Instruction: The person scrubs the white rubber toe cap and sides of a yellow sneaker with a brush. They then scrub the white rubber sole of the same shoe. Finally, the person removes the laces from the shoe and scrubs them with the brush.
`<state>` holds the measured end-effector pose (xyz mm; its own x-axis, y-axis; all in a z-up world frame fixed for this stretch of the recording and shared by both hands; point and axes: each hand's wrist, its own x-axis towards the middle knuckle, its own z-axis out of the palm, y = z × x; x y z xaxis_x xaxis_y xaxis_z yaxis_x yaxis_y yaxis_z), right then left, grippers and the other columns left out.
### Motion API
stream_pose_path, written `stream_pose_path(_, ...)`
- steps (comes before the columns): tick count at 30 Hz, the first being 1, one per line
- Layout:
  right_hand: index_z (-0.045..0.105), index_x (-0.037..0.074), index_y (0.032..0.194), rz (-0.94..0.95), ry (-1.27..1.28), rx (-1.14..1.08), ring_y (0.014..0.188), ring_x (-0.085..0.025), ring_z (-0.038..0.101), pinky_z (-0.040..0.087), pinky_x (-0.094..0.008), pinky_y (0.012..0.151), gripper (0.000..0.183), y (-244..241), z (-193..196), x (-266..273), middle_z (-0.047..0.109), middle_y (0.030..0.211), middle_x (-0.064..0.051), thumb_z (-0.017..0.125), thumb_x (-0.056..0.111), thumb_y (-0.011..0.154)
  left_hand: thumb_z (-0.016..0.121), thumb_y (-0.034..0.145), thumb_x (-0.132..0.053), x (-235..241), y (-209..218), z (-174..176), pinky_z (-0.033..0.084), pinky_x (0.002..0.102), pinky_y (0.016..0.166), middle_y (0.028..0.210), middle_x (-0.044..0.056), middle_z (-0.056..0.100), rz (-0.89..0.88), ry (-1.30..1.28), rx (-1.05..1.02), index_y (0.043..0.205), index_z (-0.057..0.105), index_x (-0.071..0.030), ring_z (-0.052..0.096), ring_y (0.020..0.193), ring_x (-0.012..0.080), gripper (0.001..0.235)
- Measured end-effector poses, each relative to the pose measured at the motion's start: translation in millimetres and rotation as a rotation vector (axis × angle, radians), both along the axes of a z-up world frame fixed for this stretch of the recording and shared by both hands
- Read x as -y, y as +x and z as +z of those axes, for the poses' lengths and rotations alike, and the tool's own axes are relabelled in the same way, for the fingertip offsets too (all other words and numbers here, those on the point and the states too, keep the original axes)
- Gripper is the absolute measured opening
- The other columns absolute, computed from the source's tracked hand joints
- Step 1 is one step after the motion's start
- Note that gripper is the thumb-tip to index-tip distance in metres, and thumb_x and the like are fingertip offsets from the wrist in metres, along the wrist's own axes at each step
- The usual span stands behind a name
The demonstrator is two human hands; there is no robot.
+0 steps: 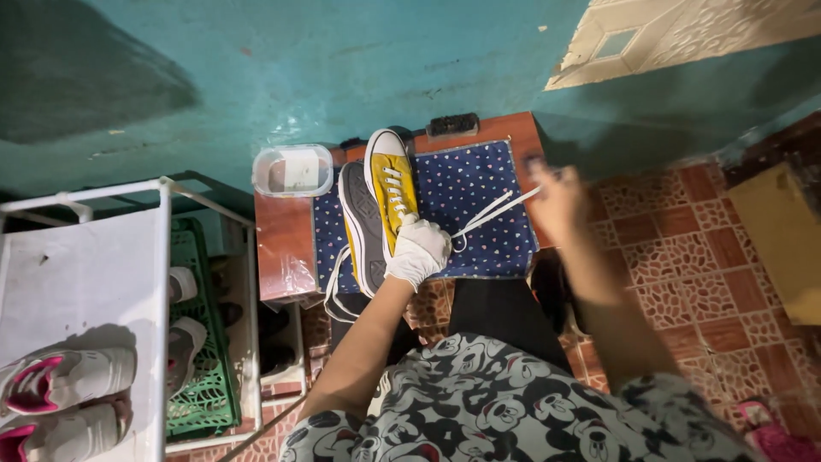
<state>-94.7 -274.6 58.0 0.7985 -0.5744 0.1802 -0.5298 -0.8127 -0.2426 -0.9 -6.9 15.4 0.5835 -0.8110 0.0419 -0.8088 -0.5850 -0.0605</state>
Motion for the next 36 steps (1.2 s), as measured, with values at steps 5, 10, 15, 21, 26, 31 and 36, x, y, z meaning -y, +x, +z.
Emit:
stream_pose_path(5,0.065,0.050,0.130,0.472,0.031,-0.030,0.104,-0.028,0.071,0.063,-0.047,0.074,0.056,-32.4,-11.9,-125.6,0.060,0.120,-0.007,0.065,0.015,0.086,0.056,0.077,-0.034,-1.6,-4.3,10.1,0.039,0.048,0.093,0.072,-0.006,0.072,-0.026,0.009,0.039,0.072,0.074,-0.030,0.070,0.074,0.0193,0.019)
stream_pose_path(10,0.066,0.044,0.135,0.226,0.028,-0.138,0.098,-0.036,0.073,0.063,-0.052,0.072,0.052,-15.7,-6.9,-56.6,0.059,0.121,-0.013,0.065,0.019,0.090,0.055,0.079,-0.034,-6.4,-1.0,-3.3,0.036,0.047,0.095,0.074,-0.006,0.071,-0.040,-0.022,0.036,0.072,0.072,-0.030,0.069,0.076,0.0179,0.019)
stream_pose_path(15,0.060,0.056,0.139,0.031,0.012,-0.210,0.098,-0.035,0.073,0.062,-0.052,0.077,0.064,1.0,-27.7,-11.6,0.060,0.127,-0.011,0.066,0.026,0.083,0.056,0.078,-0.030,-4.9,-2.0,-10.8,0.036,0.051,0.094,0.072,-0.003,0.070,-0.032,-0.082,0.026,0.070,0.071,-0.027,0.069,0.075,0.0208,0.018)
stream_pose_path(21,0.063,0.048,0.136,0.396,0.025,-0.064,0.100,-0.040,0.073,0.061,-0.053,0.076,0.062,-20.0,11.1,-97.9,0.064,0.117,-0.017,0.064,0.013,0.085,0.057,0.080,-0.032,-4.6,-1.0,-15.4,0.034,0.051,0.098,0.073,-0.005,0.069,-0.023,-0.074,0.026,0.071,0.071,-0.028,0.068,0.076,0.0208,0.017)
stream_pose_path(26,0.070,0.033,0.136,0.135,0.009,0.059,0.100,-0.044,0.070,0.060,-0.050,0.077,0.058,-22.9,-11.8,-38.3,0.061,0.114,-0.022,0.065,0.005,0.086,0.057,0.080,-0.034,-5.5,0.3,-19.0,0.034,0.050,0.099,0.077,-0.004,0.071,-0.026,-0.053,-0.001,0.073,0.072,-0.030,0.069,0.080,0.0202,0.016)
stream_pose_path(31,0.064,0.037,0.143,-0.065,0.113,0.016,0.117,-0.041,0.065,0.055,-0.051,0.091,0.054,-28.2,-16.0,14.8,0.060,0.129,-0.023,0.059,0.017,0.093,0.054,0.081,-0.061,-6.0,-3.7,40.5,0.027,0.052,0.112,0.109,0.000,0.070,0.018,0.020,-0.210,0.103,0.069,-0.034,0.064,0.110,0.0242,0.039)
stream_pose_path(36,0.060,0.044,0.145,-0.093,0.206,0.035,0.121,-0.033,0.063,0.052,-0.046,0.099,0.051,-27.9,0.1,-13.6,0.060,0.130,-0.015,0.059,0.029,0.096,0.055,0.085,-0.070,-46.4,-11.4,142.6,0.009,0.064,0.122,0.145,0.000,0.060,0.035,-0.183,-0.352,0.134,0.060,-0.030,0.043,0.144,0.0264,0.063)
